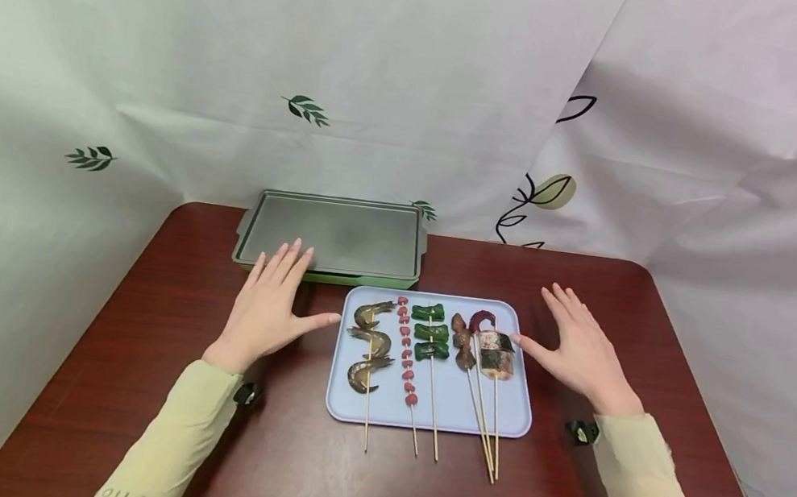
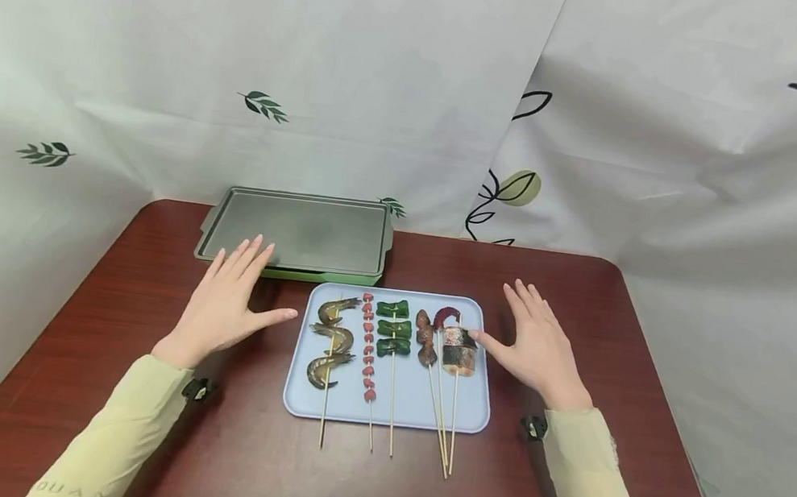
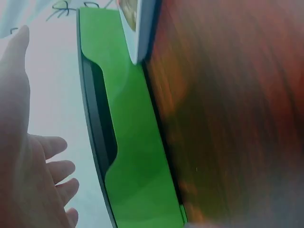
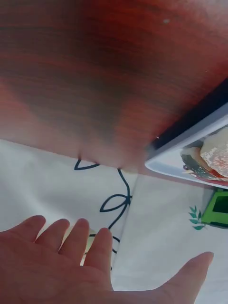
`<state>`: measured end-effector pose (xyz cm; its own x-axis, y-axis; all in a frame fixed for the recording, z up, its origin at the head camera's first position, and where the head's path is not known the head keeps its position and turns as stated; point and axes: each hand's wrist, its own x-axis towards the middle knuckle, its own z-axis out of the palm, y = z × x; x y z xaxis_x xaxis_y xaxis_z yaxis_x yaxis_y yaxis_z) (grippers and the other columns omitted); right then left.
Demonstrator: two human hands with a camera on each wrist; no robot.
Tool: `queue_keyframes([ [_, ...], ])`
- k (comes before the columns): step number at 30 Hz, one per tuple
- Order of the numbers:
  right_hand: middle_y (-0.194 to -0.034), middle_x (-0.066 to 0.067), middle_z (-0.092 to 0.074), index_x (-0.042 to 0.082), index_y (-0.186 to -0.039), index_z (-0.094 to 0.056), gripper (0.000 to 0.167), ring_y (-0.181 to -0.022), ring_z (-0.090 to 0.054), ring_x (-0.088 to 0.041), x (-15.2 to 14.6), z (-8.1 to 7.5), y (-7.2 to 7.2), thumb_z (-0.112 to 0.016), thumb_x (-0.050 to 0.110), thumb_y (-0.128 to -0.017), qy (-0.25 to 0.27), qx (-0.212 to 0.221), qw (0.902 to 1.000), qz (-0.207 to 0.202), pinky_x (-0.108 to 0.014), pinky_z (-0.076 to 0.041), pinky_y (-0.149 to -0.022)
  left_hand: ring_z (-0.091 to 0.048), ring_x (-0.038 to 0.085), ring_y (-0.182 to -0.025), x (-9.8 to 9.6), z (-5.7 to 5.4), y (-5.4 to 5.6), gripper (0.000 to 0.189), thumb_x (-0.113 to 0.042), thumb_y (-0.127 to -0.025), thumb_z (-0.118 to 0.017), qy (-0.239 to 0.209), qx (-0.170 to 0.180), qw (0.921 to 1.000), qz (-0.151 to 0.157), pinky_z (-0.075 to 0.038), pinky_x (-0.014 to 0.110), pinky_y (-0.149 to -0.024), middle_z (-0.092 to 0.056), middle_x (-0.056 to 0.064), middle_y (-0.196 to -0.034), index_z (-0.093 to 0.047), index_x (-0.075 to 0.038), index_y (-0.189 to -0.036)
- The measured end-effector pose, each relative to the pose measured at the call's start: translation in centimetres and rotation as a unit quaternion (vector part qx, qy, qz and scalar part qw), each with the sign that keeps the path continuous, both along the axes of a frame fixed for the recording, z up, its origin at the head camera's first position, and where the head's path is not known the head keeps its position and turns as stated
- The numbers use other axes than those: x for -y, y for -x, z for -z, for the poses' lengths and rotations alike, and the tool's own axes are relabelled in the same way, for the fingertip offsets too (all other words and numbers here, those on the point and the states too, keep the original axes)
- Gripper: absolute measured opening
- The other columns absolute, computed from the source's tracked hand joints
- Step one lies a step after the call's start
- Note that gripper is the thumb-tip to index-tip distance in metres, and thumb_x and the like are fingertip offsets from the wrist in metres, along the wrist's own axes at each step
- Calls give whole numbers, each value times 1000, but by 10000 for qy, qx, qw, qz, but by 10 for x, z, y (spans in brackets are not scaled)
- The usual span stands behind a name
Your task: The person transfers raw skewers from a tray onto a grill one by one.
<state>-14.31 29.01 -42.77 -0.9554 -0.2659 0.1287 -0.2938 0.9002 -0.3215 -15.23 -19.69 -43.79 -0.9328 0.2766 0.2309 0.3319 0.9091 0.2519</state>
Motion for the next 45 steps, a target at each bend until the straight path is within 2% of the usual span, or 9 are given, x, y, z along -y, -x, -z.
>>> queue_keyframes([
  [7, -162, -21, -29, -2, -156, -35, 102, -150, -23, -39, -1, 2, -19, -76, 60, -85, -16, 27, 9997, -242, -54, -24, -119, -17, 32, -152, -15, 2, -21, 111, -78, -83, -62, -372, -127, 9985, 371, -7, 46, -124, -24, 17, -165, -31, -3, -159],
  [11, -162, -21, -30, -5, -154, -36, 111, -148, -25, -40, -4, 9, -33, -81, 63, -78, -153, -8, 9989, -444, -51, -29, -118, -19, 34, -152, -25, 4, -35, 110, -76, -84, -63, -583, -13, 9969, 522, -11, 48, -123, -25, 17, -164, -31, -2, -158],
  [18, -162, -22, -28, -6, -155, -33, 137, -148, -26, -42, -6, 22, -52, -83, 78, -60, -270, 89, 9965, -790, -34, -17, -122, -25, 31, -150, -45, 5, -64, 109, -71, -82, -71, -882, 427, 9938, 525, -18, 48, -122, -32, 16, -162, -35, -1, -157],
  [24, -163, -24, -22, -7, -156, -27, 148, -149, -22, -42, -1, 32, -59, -78, 86, -54, -367, 109, 9931, -1111, -38, -13, -123, -31, 33, -148, -60, 6, -89, 102, -57, -81, -82, -1212, 816, 9886, 373, -29, 51, -118, -39, 17, -158, -40, 0, -154],
  [31, -164, -24, -19, -7, -157, -24, 149, -150, -19, -42, 8, 41, -58, -72, 90, -56, -599, 147, 9897, -1291, -49, -20, -121, -47, 36, -137, -77, 10, -112, 89, -45, -78, -88, -1514, 988, 9832, 237, -39, 52, -111, -53, 20, -145, -52, 2, -145],
  [34, -164, -24, -20, -8, -157, -25, 145, -150, -20, -41, 10, 41, -58, -71, 89, -60, -640, 308, 9891, -1292, -51, -24, -120, -53, 36, -130, -84, 13, -118, 82, -42, -77, -90, -1615, 1060, 9810, 148, -43, 51, -108, -59, 17, -138, -57, 1, -139],
  [38, -164, -24, -22, -9, -156, -26, 140, -149, -22, -41, 12, 42, -60, -71, 87, -64, -674, 515, 9884, -1256, -55, -27, -118, -60, 33, -115, -89, 18, -120, 71, -38, -74, -92, -1690, 872, 9818, 7, -49, 48, -98, -65, 13, -120, -63, -1, -127],
  [41, -164, -25, -21, -9, -156, -25, 141, -150, -21, -41, 13, 44, -61, -70, 87, -64, -686, 483, 9885, -1260, -55, -27, -118, -61, 29, -102, -91, 22, -121, 63, -36, -71, -95, -1754, 659, 9822, -94, -52, 46, -89, -65, 10, -107, -66, -3, -116],
  [45, -164, -26, -18, -11, -156, -23, 141, -149, -21, -43, 12, 48, -63, -70, 87, -66, -660, 269, 9881, -1360, -50, -23, -120, -61, 24, -94, -94, 25, -123, 54, -37, -70, -95, -1801, 727, 9808, -174, -52, 43, -83, -63, 4, -97, -67, -6, -104],
])
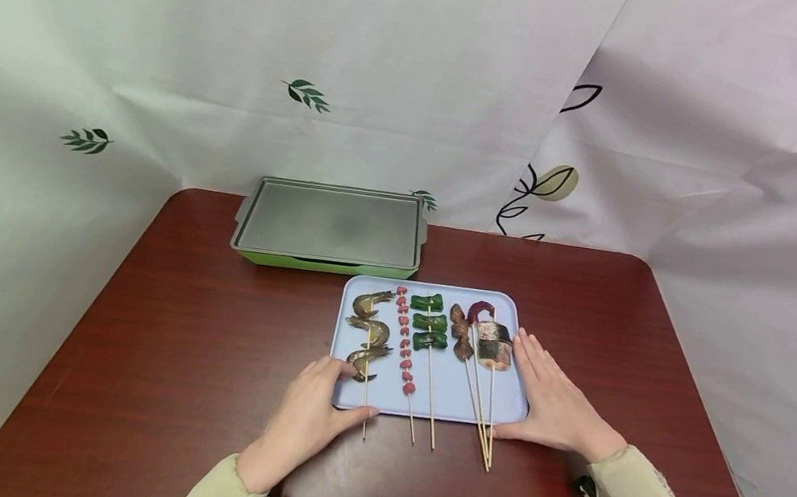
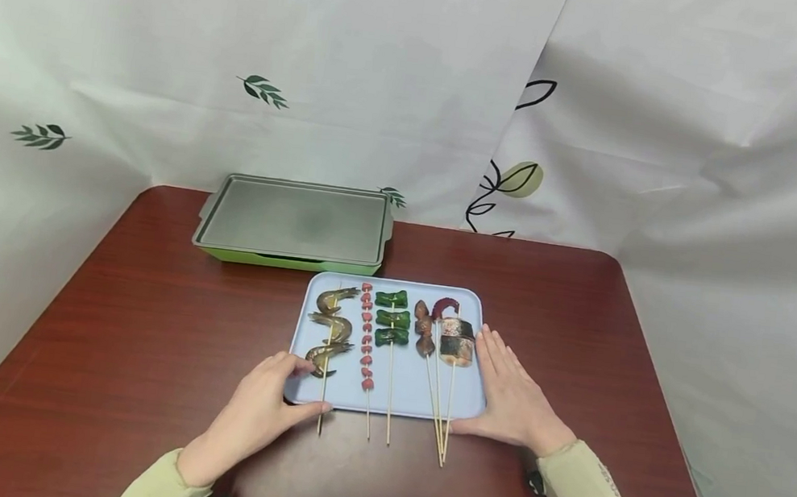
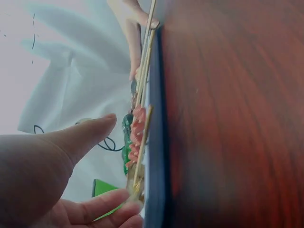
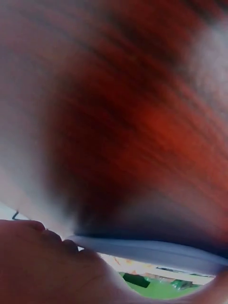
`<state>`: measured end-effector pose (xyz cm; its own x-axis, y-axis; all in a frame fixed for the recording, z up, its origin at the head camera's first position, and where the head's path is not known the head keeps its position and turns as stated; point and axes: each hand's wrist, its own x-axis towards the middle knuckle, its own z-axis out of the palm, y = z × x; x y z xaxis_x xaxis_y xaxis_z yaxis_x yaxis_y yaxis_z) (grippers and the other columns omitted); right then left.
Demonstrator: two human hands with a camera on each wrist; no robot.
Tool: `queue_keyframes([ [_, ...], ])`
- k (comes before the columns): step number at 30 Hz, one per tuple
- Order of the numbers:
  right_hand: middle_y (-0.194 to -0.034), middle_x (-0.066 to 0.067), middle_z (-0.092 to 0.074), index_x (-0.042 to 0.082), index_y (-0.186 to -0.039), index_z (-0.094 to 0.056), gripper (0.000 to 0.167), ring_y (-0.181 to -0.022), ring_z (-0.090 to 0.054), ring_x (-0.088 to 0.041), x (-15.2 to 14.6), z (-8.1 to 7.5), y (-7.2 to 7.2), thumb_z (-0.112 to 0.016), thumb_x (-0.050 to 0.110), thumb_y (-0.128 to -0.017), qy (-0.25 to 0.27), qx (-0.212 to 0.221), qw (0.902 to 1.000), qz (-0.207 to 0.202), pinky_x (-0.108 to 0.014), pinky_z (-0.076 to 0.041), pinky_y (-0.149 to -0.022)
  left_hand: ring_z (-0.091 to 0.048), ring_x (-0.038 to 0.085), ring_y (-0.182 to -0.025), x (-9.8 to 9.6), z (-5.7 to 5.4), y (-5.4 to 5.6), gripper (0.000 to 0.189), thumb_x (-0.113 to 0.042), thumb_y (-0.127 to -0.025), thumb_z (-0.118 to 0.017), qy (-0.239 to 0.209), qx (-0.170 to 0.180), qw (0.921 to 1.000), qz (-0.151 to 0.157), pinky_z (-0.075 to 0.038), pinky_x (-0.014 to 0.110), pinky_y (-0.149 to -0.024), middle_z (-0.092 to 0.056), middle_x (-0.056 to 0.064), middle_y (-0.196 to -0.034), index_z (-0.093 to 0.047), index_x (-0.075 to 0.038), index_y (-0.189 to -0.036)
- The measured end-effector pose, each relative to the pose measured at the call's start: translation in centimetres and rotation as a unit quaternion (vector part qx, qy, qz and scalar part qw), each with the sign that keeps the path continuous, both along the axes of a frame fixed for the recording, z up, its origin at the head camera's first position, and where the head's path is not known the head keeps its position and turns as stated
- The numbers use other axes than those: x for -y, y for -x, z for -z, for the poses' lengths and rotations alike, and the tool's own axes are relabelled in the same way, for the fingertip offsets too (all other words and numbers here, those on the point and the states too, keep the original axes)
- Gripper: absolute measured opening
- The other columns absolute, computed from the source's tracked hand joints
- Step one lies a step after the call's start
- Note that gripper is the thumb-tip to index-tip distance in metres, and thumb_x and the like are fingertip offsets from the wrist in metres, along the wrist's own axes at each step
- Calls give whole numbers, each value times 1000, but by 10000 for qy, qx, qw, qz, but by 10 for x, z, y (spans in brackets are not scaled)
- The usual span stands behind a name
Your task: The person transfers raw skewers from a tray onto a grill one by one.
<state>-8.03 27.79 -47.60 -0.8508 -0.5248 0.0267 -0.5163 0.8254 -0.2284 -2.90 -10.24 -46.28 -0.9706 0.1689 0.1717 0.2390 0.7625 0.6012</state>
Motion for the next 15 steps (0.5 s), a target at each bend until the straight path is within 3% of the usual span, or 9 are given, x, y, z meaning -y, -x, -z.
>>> queue_keyframes([
  [7, -163, -28, -19, -11, -156, -22, 137, -148, -22, -45, -1, 5, -2, -70, 84, -69, 96, -236, 9996, -124, -40, -13, -123, -61, 21, -87, -4, 3, 2, 38, -33, -71, -94, 128, -4, 9998, 157, -52, 40, -78, -65, -1, -86, -69, -10, -89],
  [15, -165, -26, -13, -11, -157, -18, 138, -150, -17, -43, -2, 4, -1, -67, 85, -71, -100, 37, 9999, -50, -48, -19, -122, -53, 13, -73, -7, 6, 10, 26, -24, -72, -93, 194, 99, 9995, 243, -47, 33, -64, -55, -7, -73, -72, -13, -80],
])
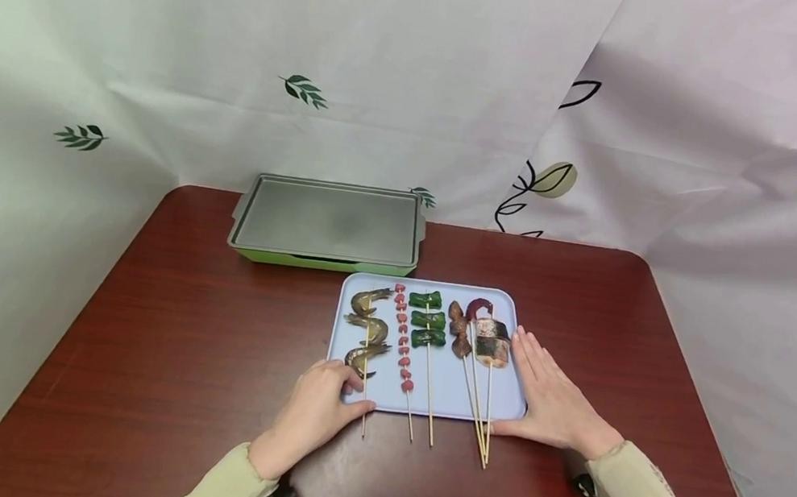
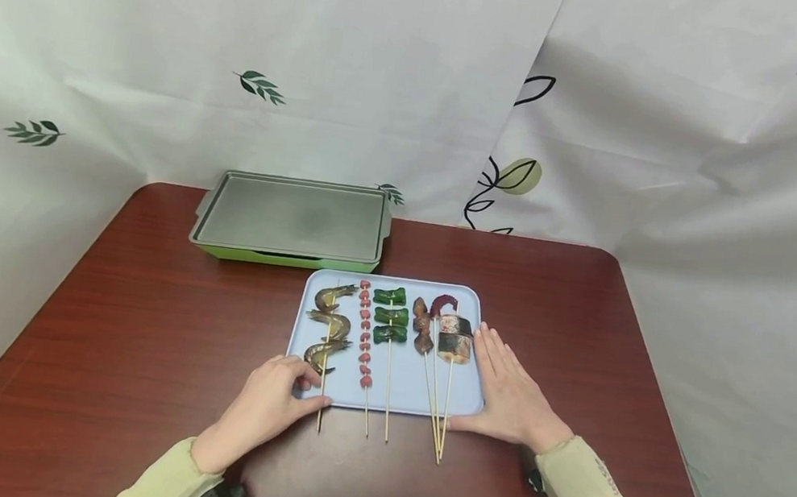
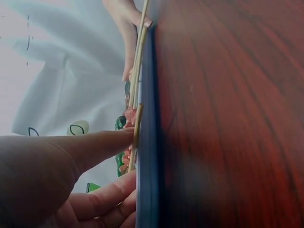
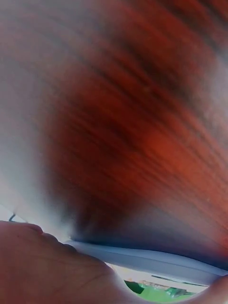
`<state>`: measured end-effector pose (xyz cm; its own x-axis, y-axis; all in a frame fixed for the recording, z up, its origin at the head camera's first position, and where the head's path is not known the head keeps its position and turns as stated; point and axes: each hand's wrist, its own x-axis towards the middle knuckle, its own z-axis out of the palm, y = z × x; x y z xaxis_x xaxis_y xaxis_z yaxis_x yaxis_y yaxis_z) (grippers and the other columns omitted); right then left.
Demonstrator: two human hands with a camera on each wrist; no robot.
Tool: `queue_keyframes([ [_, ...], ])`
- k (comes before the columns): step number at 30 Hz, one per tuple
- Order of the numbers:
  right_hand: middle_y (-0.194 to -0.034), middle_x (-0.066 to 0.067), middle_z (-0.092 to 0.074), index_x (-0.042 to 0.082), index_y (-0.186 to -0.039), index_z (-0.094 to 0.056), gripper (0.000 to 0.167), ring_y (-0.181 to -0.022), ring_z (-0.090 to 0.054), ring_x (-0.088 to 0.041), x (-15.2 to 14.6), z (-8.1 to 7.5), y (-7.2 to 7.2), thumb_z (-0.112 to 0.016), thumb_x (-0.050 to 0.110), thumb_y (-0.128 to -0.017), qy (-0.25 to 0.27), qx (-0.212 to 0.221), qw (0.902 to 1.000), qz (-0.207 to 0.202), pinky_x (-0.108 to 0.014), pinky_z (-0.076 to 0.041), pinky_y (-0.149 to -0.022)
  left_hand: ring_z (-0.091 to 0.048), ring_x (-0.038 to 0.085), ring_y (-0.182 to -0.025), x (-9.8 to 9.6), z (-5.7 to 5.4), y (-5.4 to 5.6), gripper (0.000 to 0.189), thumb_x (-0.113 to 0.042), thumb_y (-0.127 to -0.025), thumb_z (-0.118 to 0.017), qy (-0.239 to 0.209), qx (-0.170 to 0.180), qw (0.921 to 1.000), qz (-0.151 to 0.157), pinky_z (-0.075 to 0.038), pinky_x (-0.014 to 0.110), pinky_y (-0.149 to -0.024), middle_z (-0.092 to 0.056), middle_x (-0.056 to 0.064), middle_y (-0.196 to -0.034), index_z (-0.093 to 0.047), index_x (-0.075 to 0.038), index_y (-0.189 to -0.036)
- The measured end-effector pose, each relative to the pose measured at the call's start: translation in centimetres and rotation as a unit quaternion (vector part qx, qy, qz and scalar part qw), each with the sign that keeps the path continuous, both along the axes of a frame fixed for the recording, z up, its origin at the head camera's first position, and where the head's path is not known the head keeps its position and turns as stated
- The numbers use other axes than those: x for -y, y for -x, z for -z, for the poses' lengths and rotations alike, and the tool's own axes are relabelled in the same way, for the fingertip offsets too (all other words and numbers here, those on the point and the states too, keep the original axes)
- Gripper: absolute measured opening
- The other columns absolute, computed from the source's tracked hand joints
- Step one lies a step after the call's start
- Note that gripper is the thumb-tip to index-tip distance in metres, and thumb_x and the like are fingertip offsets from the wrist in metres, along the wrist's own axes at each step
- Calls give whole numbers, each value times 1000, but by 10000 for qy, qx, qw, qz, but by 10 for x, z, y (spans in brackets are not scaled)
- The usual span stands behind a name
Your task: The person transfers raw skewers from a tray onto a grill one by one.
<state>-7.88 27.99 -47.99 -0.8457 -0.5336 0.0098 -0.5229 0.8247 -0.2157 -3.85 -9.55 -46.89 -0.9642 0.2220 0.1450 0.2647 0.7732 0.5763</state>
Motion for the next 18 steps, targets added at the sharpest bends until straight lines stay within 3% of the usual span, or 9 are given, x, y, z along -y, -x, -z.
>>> queue_keyframes([
  [10, -165, -26, -15, -10, -157, -19, 138, -150, -17, -43, 1, -2, 1, -68, 85, -70, 68, 9, 10000, 12, -51, -20, -121, -55, 11, -71, 3, -5, 5, 18, -17, -76, -90, -509, 602, 9967, -181, -47, 31, -66, -60, -9, -72, -74, -13, -81],
  [18, -164, -26, -17, -9, -157, -22, 136, -150, -20, -42, 0, 0, 1, -68, 85, -70, 49, -197, 9998, -40, -41, -13, -123, -60, 6, -66, 16, -11, 3, 13, -12, -81, -86, -1527, 1317, 9789, -319, -52, 23, -62, -66, -10, -72, -76, -8, -88],
])
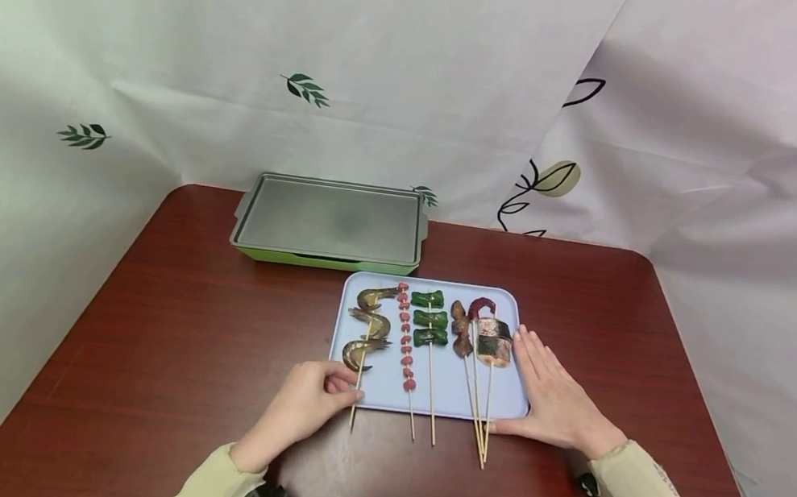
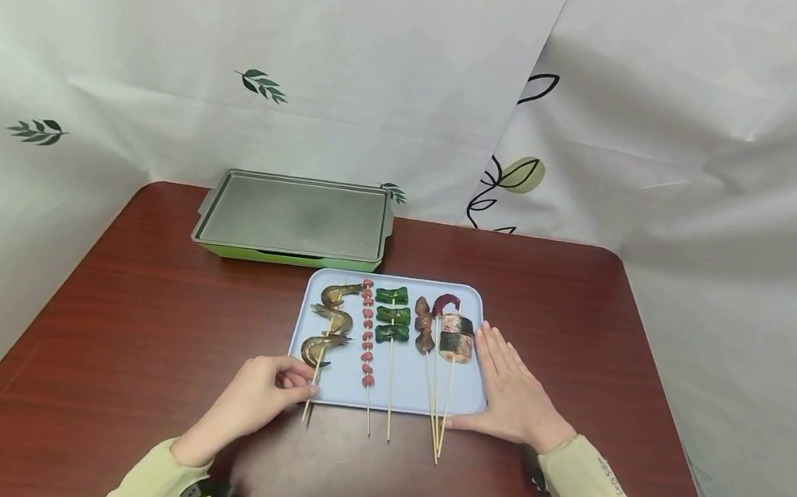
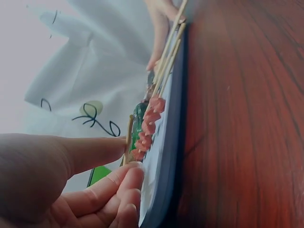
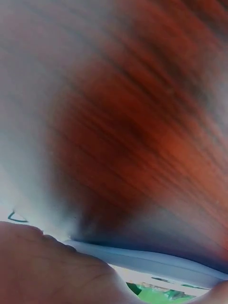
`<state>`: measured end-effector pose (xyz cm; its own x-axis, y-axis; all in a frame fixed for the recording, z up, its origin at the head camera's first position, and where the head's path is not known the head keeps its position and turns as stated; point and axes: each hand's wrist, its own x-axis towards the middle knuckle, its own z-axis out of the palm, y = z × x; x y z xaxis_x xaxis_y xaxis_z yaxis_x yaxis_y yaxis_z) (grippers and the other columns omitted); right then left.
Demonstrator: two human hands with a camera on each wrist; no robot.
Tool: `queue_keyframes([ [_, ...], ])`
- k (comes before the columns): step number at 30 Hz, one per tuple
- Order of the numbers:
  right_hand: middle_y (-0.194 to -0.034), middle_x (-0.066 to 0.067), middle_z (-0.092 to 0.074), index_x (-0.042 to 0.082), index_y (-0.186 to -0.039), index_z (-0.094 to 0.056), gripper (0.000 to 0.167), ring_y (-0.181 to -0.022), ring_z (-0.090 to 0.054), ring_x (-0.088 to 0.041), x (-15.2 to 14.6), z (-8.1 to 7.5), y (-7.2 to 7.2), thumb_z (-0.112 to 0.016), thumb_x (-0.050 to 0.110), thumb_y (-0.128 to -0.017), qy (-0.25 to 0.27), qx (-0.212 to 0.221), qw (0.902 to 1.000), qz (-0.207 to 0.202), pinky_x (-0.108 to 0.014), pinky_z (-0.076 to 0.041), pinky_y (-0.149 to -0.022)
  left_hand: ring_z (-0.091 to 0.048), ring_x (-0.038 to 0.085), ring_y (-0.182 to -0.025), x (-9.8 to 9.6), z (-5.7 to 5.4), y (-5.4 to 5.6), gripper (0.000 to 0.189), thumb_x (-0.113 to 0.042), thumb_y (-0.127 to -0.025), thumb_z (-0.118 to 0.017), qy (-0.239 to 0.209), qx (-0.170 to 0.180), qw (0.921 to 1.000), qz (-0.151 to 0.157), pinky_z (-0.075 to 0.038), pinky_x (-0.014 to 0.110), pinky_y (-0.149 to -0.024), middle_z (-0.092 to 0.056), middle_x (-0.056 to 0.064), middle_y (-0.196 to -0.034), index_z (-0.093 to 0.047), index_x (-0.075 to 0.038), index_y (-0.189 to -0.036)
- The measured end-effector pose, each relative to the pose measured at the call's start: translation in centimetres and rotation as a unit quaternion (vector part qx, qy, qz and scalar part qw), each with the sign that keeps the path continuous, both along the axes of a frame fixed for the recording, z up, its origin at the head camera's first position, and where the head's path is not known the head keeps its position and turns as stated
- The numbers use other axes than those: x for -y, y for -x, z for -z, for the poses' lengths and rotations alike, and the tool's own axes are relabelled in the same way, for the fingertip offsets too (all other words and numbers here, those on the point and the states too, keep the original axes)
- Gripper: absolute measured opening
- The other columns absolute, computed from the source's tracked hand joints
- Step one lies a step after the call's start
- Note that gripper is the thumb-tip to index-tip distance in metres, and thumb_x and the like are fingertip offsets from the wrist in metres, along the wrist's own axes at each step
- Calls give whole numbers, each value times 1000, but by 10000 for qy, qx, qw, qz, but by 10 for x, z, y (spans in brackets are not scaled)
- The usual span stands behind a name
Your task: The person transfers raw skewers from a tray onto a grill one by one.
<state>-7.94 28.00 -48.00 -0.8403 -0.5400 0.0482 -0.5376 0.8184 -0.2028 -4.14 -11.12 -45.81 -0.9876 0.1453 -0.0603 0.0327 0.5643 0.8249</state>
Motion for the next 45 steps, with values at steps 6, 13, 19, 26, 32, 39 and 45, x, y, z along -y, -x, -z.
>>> queue_keyframes([
  [6, -166, -25, -12, -9, -158, -19, 131, -151, -16, -41, 1, -2, 1, -64, 83, -76, -191, 231, 9995, 45, -51, -21, -121, -66, 8, -66, 13, 0, 1, 14, -10, -84, -84, -438, 307, 9986, -39, -53, 23, -60, -72, -4, -74, -77, -4, -94],
  [13, -166, -23, -11, -8, -158, -19, 125, -152, -15, -39, 2, -2, 3, -61, 81, -81, -296, 271, 9991, 111, -51, -20, -121, -68, 17, -58, 25, -5, 2, 18, -4, -86, -80, -1030, 799, 9914, 78, -57, 26, -55, -74, 6, -75, -74, 5, -100],
  [19, -167, -22, -11, -7, -158, -19, 127, -152, -14, -39, 1, -2, 2, -61, 83, -79, -301, 217, 9992, 113, -45, -12, -123, -68, 18, -58, 32, -13, 1, 16, -3, -87, -79, -1110, 952, 9889, 248, -57, 26, -56, -73, 9, -76, -74, 6, -100],
  [26, -167, -22, -11, -6, -159, -19, 127, -152, -13, -38, -1, -1, 2, -59, 84, -80, -349, 229, 9991, 122, -44, -11, -124, -69, 18, -58, 37, -26, 3, 16, -2, -88, -78, -1097, 560, 9918, 339, -58, 28, -55, -72, 11, -74, -73, 8, -100],
  [32, -167, -21, -11, -6, -159, -18, 127, -152, -13, -38, -1, -1, 2, -58, 85, -80, -385, 233, 9989, 139, -45, -13, -123, -70, 18, -60, 50, -40, 22, 14, -2, -88, -78, -872, -19, 9958, -294, -59, 32, -56, -74, 10, -78, -75, 4, -101],
  [39, -167, -22, -11, -7, -158, -19, 127, -152, -13, -37, 0, -1, 1, -58, 84, -80, -378, 240, 9989, 140, -49, -17, -122, -71, 16, -63, 83, -51, 69, 17, -8, -91, -77, -443, -619, 9923, -978, -58, 26, -57, -75, 12, -82, -77, 2, -105],
  [45, -167, -21, -12, -6, -159, -19, 126, -152, -15, -38, 1, -1, 1, -58, 84, -80, -366, 214, 9990, 148, -51, -19, -121, -72, 10, -63, 116, -49, 105, 20, -9, -93, -75, -22, -603, 9909, -1204, -62, 33, -62, -75, 16, -88, -76, 4, -108],
])
